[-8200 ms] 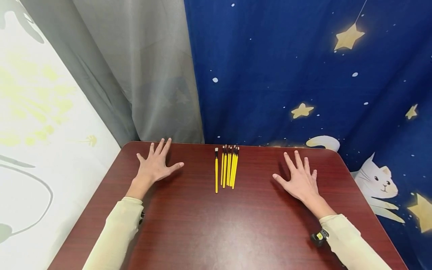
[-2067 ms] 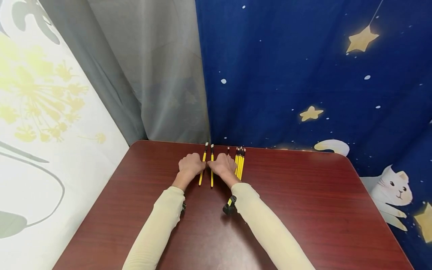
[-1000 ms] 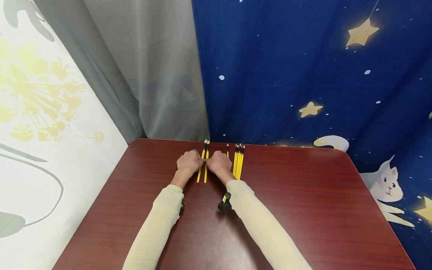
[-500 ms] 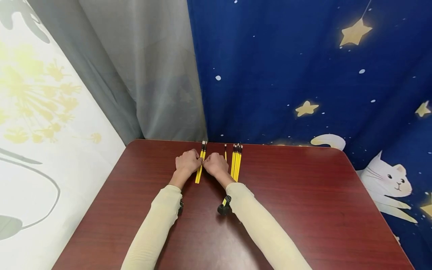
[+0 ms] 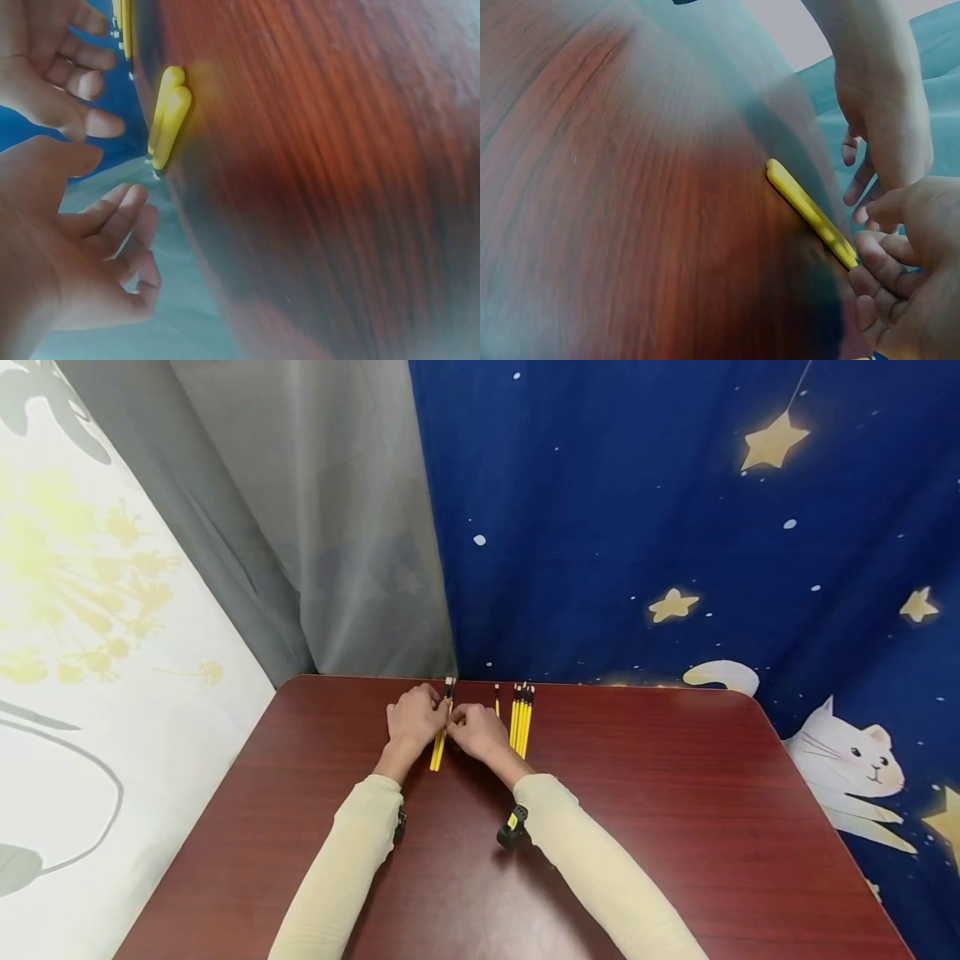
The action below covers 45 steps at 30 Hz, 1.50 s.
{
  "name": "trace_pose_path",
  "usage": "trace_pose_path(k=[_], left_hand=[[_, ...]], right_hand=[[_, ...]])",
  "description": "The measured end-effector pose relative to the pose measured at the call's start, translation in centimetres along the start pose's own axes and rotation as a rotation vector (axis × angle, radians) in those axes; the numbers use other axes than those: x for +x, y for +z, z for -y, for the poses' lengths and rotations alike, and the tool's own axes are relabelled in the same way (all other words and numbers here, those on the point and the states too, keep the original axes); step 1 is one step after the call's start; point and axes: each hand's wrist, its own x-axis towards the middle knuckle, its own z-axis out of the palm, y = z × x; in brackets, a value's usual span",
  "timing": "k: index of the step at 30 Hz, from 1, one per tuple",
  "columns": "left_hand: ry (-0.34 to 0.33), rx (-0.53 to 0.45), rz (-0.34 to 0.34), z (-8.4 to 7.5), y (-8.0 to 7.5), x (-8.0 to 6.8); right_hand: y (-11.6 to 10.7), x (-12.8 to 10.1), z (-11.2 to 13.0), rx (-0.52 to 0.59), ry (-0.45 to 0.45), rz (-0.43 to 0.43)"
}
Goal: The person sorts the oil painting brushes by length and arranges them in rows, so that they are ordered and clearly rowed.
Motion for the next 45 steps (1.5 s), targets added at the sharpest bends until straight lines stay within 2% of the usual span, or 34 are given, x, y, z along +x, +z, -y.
trace_pose_path(k=[3, 8, 15, 24, 30, 34, 39, 45], left_hand=[[0.026, -0.019, -0.046, -0.2, 0.1, 0.2], [0.045, -0.078, -0.076, -0.8, 0.2, 0.2], [0.036, -0.173, -0.047, -2.9, 0.3, 0.1], [0.083, -0.208, 0.017, -5.2, 1.1, -0.2], [0.099, -0.178, 0.060, -6.0, 1.7, -0.5], [0.086, -0.136, 0.082, -6.7, 1.7, -0.7], [0.094, -0.075, 0.119, -8.0, 1.8, -0.8], [0.108, 0.009, 0.159, -9.4, 2.9, -0.5]], right_hand=[[-1.1, -0.3, -0.5, 0.030, -0.025, -0.023], [-3.2, -0.7, -2.6, 0.048, -0.050, -0.075], [-6.1, -0.7, -6.5, 0.036, 0.029, -0.140], [-7.5, -1.4, -9.7, -0.034, 0.051, -0.184], [-7.7, -1.9, -10.6, -0.038, 0.086, -0.191], [-7.7, -2.1, -10.7, -0.051, 0.103, -0.200], [-7.5, -2.1, -10.5, -0.101, 0.174, -0.218], [-7.0, -1.5, -10.1, -0.134, 0.221, -0.197]])
